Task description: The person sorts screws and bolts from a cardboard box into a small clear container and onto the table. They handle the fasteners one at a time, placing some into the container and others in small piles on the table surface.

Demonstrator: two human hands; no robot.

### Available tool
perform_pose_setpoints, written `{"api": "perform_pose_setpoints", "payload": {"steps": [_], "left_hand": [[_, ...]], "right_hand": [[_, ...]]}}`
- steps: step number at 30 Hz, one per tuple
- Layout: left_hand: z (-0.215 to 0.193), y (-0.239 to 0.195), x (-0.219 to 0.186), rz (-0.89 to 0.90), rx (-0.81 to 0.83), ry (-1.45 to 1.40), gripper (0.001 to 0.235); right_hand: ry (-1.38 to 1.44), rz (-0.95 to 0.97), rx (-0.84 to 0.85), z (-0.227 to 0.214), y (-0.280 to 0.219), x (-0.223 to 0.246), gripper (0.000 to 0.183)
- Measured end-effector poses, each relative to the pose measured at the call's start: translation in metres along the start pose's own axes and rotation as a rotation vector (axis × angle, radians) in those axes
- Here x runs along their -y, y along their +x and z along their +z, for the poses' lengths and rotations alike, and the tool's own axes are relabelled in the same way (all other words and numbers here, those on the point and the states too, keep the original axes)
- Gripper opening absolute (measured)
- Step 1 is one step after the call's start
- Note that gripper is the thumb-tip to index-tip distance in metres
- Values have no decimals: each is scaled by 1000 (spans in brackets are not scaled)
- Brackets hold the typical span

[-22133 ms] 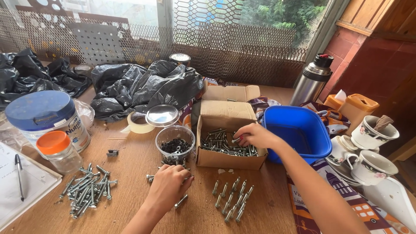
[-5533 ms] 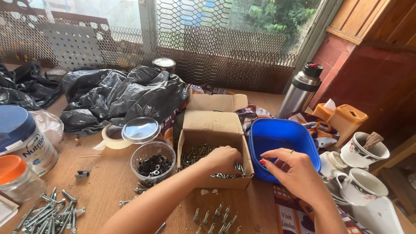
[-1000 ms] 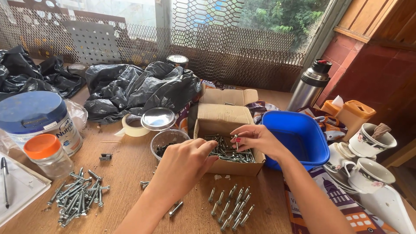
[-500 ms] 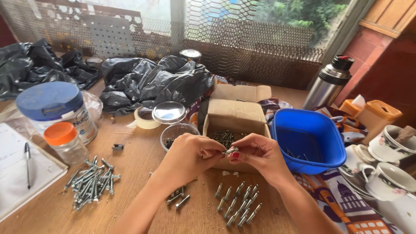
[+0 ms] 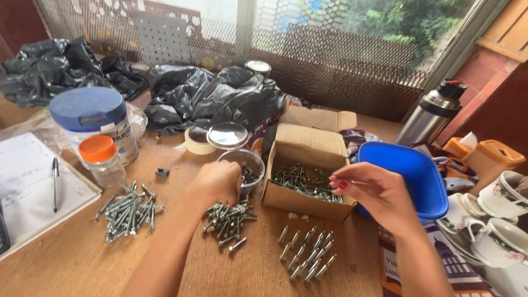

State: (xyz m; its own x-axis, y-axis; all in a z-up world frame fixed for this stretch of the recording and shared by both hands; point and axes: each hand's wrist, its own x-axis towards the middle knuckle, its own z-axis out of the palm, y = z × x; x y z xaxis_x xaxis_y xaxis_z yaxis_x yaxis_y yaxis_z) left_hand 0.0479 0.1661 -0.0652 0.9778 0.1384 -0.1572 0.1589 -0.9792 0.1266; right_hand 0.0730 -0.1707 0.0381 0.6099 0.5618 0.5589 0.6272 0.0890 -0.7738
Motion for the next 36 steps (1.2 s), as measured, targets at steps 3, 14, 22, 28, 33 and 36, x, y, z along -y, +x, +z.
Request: {"api": "perform_pose_setpoints", "payload": {"steps": [3, 14, 22, 28, 33, 36], "left_hand": [[-22, -22, 0, 24, 162, -138, 12], [-65, -58, -26, -171, 235, 30, 14], [-72, -80, -31, -143, -86, -27, 27], [-90, -110, -48, -23, -259, -142, 31], [-95, -123, -51, 25, -321, -156, 31], [-97, -127, -50, 44, -346, -186, 29]], "right_hand": [[-104, -71, -63, -28, -8, 17, 21], [-694, 161, -364, -82, -7, 33, 12], [-602, 34, -235, -42, 7, -2, 15], [-785, 168, 117, -27, 47, -109, 16], [-1160, 295, 371, -39, 84, -234, 17], [-1317, 277, 469, -38, 94, -274, 16]]}}
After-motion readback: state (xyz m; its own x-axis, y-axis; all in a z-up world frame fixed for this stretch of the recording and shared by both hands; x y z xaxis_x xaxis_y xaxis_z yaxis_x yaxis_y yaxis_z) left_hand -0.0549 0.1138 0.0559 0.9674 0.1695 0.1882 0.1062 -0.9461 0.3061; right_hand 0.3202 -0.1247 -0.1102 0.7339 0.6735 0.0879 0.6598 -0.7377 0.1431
